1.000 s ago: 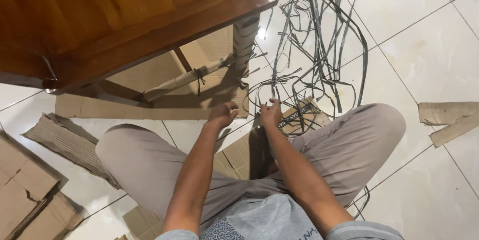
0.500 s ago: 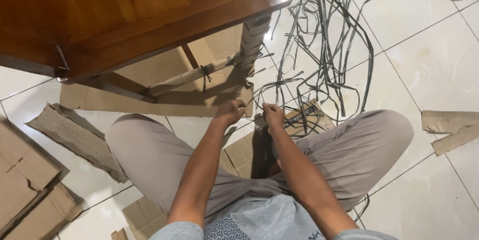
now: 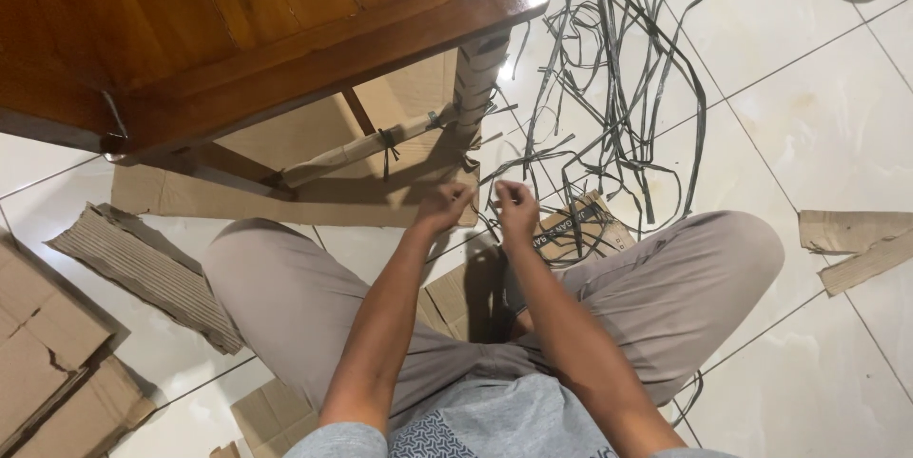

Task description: Wrapping wooden chair legs with protective cardboard and plastic ties.

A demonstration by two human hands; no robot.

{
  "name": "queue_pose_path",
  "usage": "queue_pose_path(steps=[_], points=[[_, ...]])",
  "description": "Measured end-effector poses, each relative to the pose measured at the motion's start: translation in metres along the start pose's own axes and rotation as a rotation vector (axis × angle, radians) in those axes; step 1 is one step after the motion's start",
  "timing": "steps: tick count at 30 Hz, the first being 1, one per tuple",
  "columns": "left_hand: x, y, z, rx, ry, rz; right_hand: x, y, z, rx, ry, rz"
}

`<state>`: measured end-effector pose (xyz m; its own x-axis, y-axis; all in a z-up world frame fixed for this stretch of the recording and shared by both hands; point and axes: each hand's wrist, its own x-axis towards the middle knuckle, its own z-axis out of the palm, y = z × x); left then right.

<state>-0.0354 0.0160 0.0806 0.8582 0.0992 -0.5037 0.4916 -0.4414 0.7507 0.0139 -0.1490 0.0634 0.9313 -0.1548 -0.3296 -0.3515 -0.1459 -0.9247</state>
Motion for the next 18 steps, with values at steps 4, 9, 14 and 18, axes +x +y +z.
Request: queue_pose_path(steps=[4,9,14,18], points=[[0.032,-0.019,0.011,-0.188,0.117,-0.032,-0.022,0.004,0.012,-0.086,-0.232,-0.058],[0.032,-0.019,0.002,-0.172,0.242,-0.072,-0.036,0.008,0.016,-0.198,-0.313,-0.063],[0.029,-0.033,-0.004,-0.294,0.378,-0.148,-0.034,0.018,0.025,-0.487,-0.444,0.103],[0.031,-0.053,-0.008,-0.195,0.413,-0.275,-0.029,0.029,0.036,-0.567,-0.444,-0.008]])
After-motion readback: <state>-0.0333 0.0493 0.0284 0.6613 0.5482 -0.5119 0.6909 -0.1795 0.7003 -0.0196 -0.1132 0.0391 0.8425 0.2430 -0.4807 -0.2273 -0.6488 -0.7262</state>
